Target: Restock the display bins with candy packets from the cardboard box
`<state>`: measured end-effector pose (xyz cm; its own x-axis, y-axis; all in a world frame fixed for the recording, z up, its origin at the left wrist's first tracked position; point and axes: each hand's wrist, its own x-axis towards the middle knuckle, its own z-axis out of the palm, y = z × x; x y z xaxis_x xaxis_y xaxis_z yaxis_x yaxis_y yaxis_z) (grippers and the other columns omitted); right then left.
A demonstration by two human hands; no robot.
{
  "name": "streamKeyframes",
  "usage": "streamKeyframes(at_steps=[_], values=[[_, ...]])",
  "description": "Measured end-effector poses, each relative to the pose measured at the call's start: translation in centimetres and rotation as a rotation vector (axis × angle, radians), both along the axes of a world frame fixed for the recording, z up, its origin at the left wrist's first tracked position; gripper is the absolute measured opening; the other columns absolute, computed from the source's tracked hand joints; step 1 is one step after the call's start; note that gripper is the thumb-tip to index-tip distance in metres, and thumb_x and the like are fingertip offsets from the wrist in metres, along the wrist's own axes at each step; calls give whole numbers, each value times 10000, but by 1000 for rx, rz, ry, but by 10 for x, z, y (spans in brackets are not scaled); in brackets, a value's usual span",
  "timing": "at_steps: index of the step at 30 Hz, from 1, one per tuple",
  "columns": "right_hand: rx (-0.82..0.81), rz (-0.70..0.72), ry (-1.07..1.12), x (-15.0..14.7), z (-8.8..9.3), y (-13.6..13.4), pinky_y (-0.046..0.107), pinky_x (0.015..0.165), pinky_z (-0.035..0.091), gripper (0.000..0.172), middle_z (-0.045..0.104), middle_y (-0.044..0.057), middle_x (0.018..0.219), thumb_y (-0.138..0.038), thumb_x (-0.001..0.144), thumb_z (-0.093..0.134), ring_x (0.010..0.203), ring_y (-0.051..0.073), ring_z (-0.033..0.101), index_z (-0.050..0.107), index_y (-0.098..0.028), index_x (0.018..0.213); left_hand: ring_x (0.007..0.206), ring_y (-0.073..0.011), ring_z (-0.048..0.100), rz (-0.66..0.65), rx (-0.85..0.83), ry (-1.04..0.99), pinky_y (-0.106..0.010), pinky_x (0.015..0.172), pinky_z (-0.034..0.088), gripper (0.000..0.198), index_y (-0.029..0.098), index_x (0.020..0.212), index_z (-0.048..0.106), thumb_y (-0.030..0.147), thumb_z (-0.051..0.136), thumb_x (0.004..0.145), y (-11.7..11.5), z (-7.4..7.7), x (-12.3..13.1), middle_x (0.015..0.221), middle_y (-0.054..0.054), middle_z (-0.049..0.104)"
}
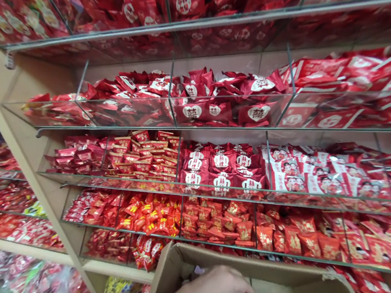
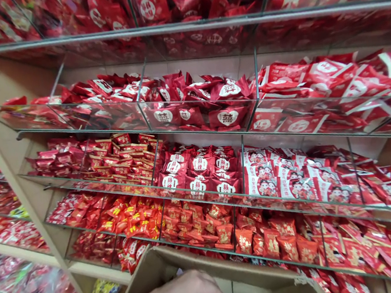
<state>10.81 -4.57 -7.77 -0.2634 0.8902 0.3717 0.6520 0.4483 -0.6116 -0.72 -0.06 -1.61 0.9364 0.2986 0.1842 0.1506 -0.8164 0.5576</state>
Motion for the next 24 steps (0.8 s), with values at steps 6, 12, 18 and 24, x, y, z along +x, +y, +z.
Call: streamKeyframes(at_steps=[6, 12, 18, 24], values=[[-81, -58, 225, 17, 70, -27, 237, 564, 435, 204, 596, 12, 643, -354, 752, 539, 606, 139, 554, 623, -201, 646, 906, -183, 607, 136, -670, -326, -286, 783, 469, 330, 148, 1063, 583, 326, 546, 788, 3, 41, -14, 1057, -106, 636], [-56, -371, 802, 45, 95, -33, 220, 515, 400, 212, 562, 1, 621, -375, 704, 626, 567, 119, 491, 589, -169, 666, 609, -114, 607, 267, -1015, -460, -228, 562, 503, 474, 122, 1046, 545, 326, 706, 649, 1, 51, 8, 741, -32, 656], [-93, -386, 1060, 42, 69, -28, 192, 462, 364, 170, 538, -31, 574, -341, 706, 643, 512, 83, 435, 601, -179, 674, 584, -100, 603, 321, -1104, -522, -223, 543, 518, 545, 133, 1114, 482, 316, 700, 649, 1, 40, 17, 735, -6, 646], [-125, -352, 1081, 44, 59, -28, 212, 503, 389, 146, 599, -11, 692, -330, 708, 642, 579, 101, 474, 633, -200, 773, 604, -113, 596, 337, -1047, -547, -231, 548, 495, 554, 153, 1150, 431, 310, 671, 676, 2, 31, 19, 766, -19, 652]])
